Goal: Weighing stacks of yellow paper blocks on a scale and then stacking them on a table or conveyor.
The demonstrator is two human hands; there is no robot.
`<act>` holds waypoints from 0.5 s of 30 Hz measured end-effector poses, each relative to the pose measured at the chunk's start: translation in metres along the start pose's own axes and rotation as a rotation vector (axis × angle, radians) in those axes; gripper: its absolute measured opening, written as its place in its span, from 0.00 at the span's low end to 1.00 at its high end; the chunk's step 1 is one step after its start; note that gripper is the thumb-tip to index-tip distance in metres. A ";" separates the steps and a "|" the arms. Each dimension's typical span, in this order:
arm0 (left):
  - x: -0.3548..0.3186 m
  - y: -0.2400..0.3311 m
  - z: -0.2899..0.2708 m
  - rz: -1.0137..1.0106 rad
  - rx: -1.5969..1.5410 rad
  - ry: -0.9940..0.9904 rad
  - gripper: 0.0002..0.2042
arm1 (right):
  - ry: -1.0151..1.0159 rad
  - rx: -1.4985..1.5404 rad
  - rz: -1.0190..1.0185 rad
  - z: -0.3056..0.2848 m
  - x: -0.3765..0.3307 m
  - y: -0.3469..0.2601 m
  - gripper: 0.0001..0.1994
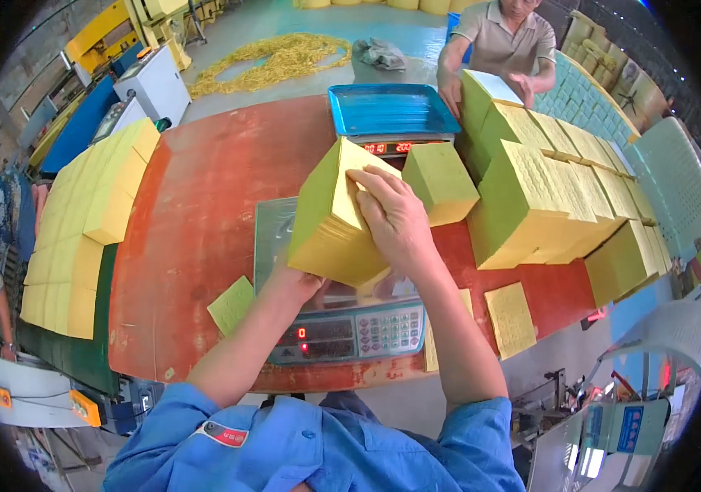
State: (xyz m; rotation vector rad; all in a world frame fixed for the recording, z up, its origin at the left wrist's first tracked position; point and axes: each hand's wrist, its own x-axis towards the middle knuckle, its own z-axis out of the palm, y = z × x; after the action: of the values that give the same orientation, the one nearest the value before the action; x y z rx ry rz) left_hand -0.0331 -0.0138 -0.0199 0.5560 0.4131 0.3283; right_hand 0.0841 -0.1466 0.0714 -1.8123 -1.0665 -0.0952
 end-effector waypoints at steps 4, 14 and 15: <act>-0.026 0.007 0.003 -0.167 -0.122 0.139 0.22 | -0.089 -0.147 -0.118 0.005 0.008 0.025 0.15; -0.090 0.054 0.029 1.123 1.819 -0.064 0.26 | -0.377 -0.554 -0.331 0.011 0.028 -0.018 0.14; -0.089 0.052 0.035 1.092 1.897 -0.211 0.25 | -0.381 -0.556 -0.342 0.014 0.035 -0.017 0.14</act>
State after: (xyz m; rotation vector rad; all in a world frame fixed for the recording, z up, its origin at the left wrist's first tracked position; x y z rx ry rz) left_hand -0.1041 -0.0233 0.0622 2.6841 0.0441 0.8724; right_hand 0.0880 -0.1118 0.0939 -2.1705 -1.7496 -0.2826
